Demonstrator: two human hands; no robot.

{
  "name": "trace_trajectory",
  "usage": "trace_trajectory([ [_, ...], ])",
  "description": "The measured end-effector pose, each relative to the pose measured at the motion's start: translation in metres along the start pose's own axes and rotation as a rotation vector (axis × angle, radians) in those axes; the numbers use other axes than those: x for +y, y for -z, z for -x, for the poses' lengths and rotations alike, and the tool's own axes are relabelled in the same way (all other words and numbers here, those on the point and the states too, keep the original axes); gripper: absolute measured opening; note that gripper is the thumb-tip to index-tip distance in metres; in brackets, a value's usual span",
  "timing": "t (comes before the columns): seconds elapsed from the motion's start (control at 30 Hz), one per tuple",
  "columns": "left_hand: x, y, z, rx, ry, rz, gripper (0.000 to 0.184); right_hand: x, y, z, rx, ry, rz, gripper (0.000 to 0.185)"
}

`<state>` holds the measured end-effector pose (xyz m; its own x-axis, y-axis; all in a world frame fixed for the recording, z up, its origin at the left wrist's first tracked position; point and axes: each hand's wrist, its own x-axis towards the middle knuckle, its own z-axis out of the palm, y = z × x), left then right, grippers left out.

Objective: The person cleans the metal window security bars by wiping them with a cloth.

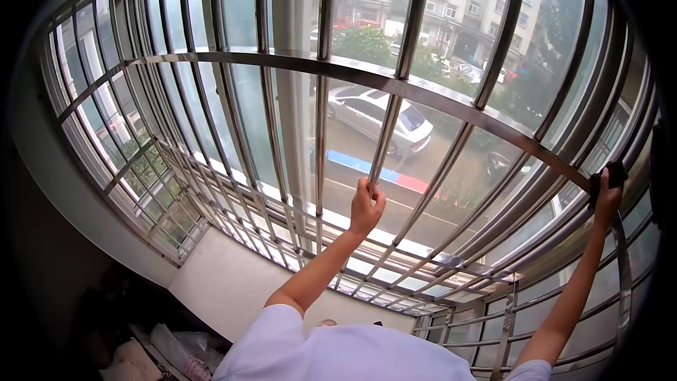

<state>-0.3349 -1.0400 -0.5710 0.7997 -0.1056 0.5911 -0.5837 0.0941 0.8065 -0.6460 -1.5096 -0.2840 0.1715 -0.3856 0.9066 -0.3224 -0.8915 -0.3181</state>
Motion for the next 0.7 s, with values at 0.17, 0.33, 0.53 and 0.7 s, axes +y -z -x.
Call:
trace_trajectory([
  [0.17, 0.007, 0.008, 0.000, -0.076, -0.025, 0.025, 0.038, 0.015, -0.004, 0.044, 0.289, 0.071, 0.144, 0.044],
  [0.33, 0.006, 0.012, 0.001, -0.139, -0.020, 0.026, 0.044, -0.109, -0.057, 0.153, 0.425, -0.073, -0.054, 0.051],
  [0.53, 0.009, 0.021, 0.009, -0.134, -0.071, -0.058, 0.054, -0.307, -0.132, 0.232, 0.219, -0.033, -0.664, 0.052],
  [0.7, 0.012, 0.045, 0.079, -0.052, -0.024, -0.201, 0.066, -0.361, -0.145, 0.329, -0.317, 0.185, -0.789, 0.034],
])
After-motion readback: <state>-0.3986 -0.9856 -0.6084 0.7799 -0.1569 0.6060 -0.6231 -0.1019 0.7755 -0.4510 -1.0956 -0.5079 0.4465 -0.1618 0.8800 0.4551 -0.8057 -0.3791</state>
